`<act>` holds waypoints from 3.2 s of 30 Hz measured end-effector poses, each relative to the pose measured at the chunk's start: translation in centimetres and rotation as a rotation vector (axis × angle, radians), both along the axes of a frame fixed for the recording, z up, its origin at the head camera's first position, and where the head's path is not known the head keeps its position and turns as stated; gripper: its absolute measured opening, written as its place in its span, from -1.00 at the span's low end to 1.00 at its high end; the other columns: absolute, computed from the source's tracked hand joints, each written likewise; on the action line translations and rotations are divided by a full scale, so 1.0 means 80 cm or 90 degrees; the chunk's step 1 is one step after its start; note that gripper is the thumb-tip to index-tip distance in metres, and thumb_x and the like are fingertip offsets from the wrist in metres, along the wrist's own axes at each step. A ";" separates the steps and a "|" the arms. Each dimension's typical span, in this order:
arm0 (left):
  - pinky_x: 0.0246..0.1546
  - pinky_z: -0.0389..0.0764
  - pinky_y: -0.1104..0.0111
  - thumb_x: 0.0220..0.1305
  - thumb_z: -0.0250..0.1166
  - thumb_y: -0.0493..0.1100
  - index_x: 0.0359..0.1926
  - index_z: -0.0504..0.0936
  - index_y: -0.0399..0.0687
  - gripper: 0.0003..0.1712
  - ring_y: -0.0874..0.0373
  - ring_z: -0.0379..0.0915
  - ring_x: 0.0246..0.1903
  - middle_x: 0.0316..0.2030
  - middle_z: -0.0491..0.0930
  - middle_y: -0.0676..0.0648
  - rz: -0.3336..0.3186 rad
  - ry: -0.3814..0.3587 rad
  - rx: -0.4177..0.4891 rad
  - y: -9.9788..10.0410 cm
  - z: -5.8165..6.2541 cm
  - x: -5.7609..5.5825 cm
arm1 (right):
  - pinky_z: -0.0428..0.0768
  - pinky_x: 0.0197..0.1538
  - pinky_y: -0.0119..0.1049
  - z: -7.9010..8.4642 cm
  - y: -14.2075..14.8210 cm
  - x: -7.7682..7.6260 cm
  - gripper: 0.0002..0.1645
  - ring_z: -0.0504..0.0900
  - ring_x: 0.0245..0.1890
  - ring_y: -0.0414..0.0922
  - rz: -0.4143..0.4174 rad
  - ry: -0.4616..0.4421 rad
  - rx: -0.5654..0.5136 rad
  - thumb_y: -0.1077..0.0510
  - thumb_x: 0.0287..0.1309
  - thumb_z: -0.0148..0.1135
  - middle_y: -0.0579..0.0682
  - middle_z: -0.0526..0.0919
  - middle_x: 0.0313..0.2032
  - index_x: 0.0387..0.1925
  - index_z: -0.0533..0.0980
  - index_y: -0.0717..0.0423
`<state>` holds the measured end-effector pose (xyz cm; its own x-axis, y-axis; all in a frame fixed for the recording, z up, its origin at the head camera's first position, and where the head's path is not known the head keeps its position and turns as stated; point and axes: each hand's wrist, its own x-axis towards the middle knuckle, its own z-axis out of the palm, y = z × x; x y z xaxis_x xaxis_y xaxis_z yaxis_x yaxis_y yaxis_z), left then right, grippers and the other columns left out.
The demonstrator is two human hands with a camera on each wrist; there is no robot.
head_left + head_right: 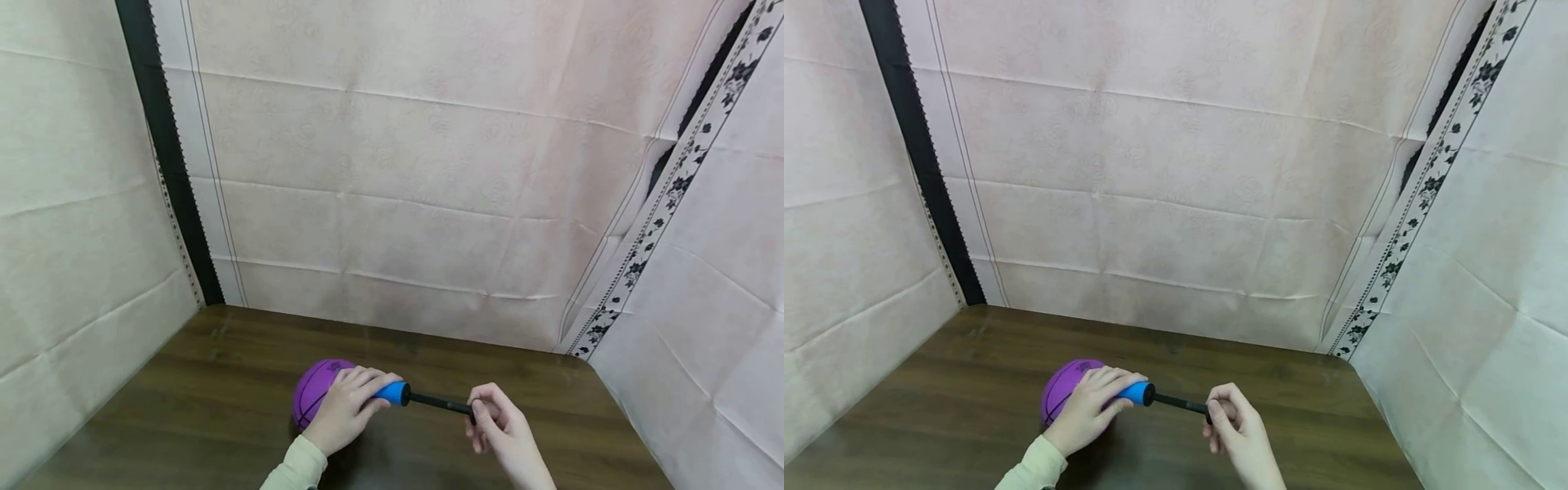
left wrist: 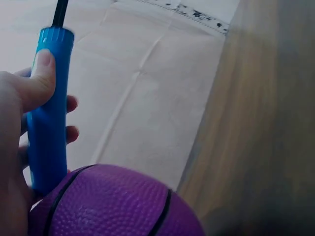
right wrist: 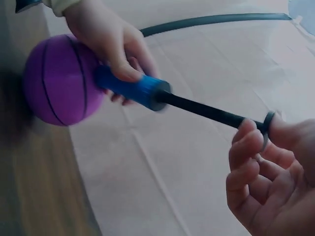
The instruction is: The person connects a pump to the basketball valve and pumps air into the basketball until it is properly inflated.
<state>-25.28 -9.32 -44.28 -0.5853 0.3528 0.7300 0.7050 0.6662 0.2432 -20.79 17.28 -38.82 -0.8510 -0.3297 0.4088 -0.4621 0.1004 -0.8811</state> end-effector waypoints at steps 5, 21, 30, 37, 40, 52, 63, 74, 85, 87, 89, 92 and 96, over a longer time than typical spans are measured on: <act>-0.02 0.48 0.19 0.32 0.18 0.05 0.18 0.50 0.33 -0.60 0.30 0.50 -0.07 -0.06 0.61 0.23 -0.022 0.002 -0.027 0.019 -0.008 0.003 | 0.48 -0.62 -0.34 -0.012 -0.024 -0.002 -0.78 0.42 -0.69 -0.32 -0.018 -0.095 0.030 0.15 0.47 -0.08 -0.01 0.46 -0.57 -0.09 0.31 0.29; 0.02 0.47 0.14 0.27 0.19 0.13 0.15 0.52 0.42 -0.59 0.31 0.51 -0.05 -0.08 0.61 0.25 -0.109 0.008 -0.104 0.003 -0.010 -0.004 | 0.54 -0.37 -0.40 -0.027 -0.011 -0.014 -0.77 0.50 -0.49 -0.37 0.199 -0.014 0.261 0.14 0.47 -0.09 0.24 0.56 -0.38 0.01 0.46 0.05; 0.06 0.47 0.07 0.26 0.23 0.09 0.18 0.49 0.48 -0.56 0.32 0.51 -0.02 -0.03 0.59 0.31 -0.066 -0.044 -0.039 -0.019 -0.006 -0.004 | 0.58 -0.44 -0.34 -0.012 0.010 -0.011 -0.76 0.53 -0.56 -0.16 0.194 0.100 0.142 0.37 0.38 -0.05 0.18 0.55 -0.50 -0.04 0.46 0.10; 0.11 0.43 -0.11 0.23 0.29 0.05 0.16 0.51 0.50 -0.54 0.25 0.50 0.05 0.02 0.59 0.30 -0.029 -0.081 0.007 -0.024 -0.003 0.001 | 0.50 -0.57 -0.34 -0.005 0.023 -0.010 -0.67 0.46 -0.61 -0.10 0.169 0.097 0.019 0.51 0.32 -0.10 0.17 0.45 -0.56 -0.01 0.43 0.20; 0.09 0.45 -0.07 0.21 0.32 0.01 0.15 0.52 0.49 -0.52 0.28 0.51 0.03 0.00 0.60 0.30 -0.026 -0.074 0.014 -0.022 0.000 0.001 | 0.48 -0.59 -0.30 -0.004 0.015 -0.009 -0.71 0.41 -0.62 -0.08 0.168 0.067 -0.026 0.48 0.34 -0.09 0.18 0.40 -0.56 -0.03 0.43 0.22; -0.04 0.50 0.20 0.25 0.26 0.04 0.14 0.55 0.29 -0.58 0.32 0.51 -0.13 -0.10 0.64 0.21 -0.101 0.016 -0.022 0.011 -0.004 0.000 | 0.50 -0.56 -0.37 -0.024 -0.021 -0.012 -0.80 0.43 -0.61 -0.28 0.131 -0.067 0.009 0.27 0.42 -0.04 0.37 0.38 -0.55 -0.01 0.38 0.30; -0.02 0.53 0.17 0.23 0.27 0.05 0.16 0.55 0.31 -0.55 0.31 0.53 -0.12 -0.10 0.65 0.21 -0.118 0.013 -0.042 0.000 0.002 0.001 | 0.54 -0.50 -0.33 -0.013 -0.010 -0.014 -0.69 0.48 -0.62 -0.21 0.174 -0.114 0.081 0.19 0.43 -0.01 0.48 0.51 -0.42 0.04 0.37 0.36; 0.03 0.51 0.10 0.25 0.27 0.04 0.20 0.51 0.36 -0.52 0.29 0.55 -0.07 -0.05 0.64 0.22 -0.113 -0.052 -0.042 -0.004 0.007 0.002 | 0.60 -0.48 -0.26 0.001 0.012 -0.008 -0.77 0.55 -0.60 -0.22 0.189 -0.069 0.057 0.29 0.42 -0.05 0.34 0.61 -0.45 0.01 0.39 0.35; 0.04 0.49 -0.06 0.14 0.38 -0.08 0.13 0.56 0.38 -0.49 0.26 0.53 -0.03 -0.06 0.64 0.22 -0.042 -0.022 0.020 -0.014 0.004 0.000 | 0.55 -0.49 -0.32 0.000 0.033 -0.010 -0.65 0.48 -0.60 -0.18 0.206 -0.020 -0.037 0.43 0.40 -0.15 -0.20 0.61 -0.47 -0.06 0.43 -0.03; 0.04 0.48 -0.02 0.15 0.38 -0.08 0.13 0.55 0.37 -0.50 0.26 0.53 -0.04 -0.05 0.64 0.21 -0.046 -0.020 0.025 -0.008 0.004 0.000 | 0.55 -0.45 -0.40 -0.004 0.026 -0.012 -0.68 0.50 -0.55 -0.31 0.216 -0.052 -0.049 0.38 0.42 -0.15 -0.27 0.59 -0.44 -0.09 0.43 -0.06; 0.02 0.47 0.04 0.14 0.38 -0.08 0.13 0.57 0.33 -0.51 0.25 0.52 -0.05 -0.06 0.64 0.19 -0.050 -0.012 0.025 -0.001 0.002 0.000 | 0.55 -0.41 -0.46 -0.008 0.017 -0.014 -0.72 0.52 -0.49 -0.39 0.218 -0.091 -0.054 0.32 0.44 -0.13 -0.29 0.59 -0.44 -0.11 0.43 -0.11; -0.02 0.45 0.10 0.15 0.38 -0.06 0.12 0.58 0.29 -0.53 0.25 0.51 -0.07 -0.07 0.64 0.18 -0.061 0.002 0.015 0.008 0.000 0.001 | 0.53 -0.37 -0.50 -0.017 0.001 -0.017 -0.80 0.52 -0.49 -0.40 0.218 -0.154 -0.048 0.23 0.46 -0.11 -0.28 0.58 -0.45 -0.14 0.42 -0.12; 0.00 0.46 0.07 0.17 0.35 -0.02 0.12 0.57 0.33 -0.55 0.25 0.51 -0.06 -0.08 0.64 0.18 -0.065 0.006 -0.010 0.013 -0.002 0.002 | 0.54 -0.37 -0.49 -0.028 -0.013 -0.021 -0.84 0.51 -0.51 -0.37 0.200 -0.194 -0.008 0.18 0.47 -0.09 -0.25 0.55 -0.47 -0.15 0.37 0.21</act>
<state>-25.11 -8.26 -44.44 -0.5389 0.4212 0.7295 0.7715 0.5945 0.2266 -22.44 16.21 -41.03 -0.7930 -0.5880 0.1595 -0.1866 -0.0148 -0.9823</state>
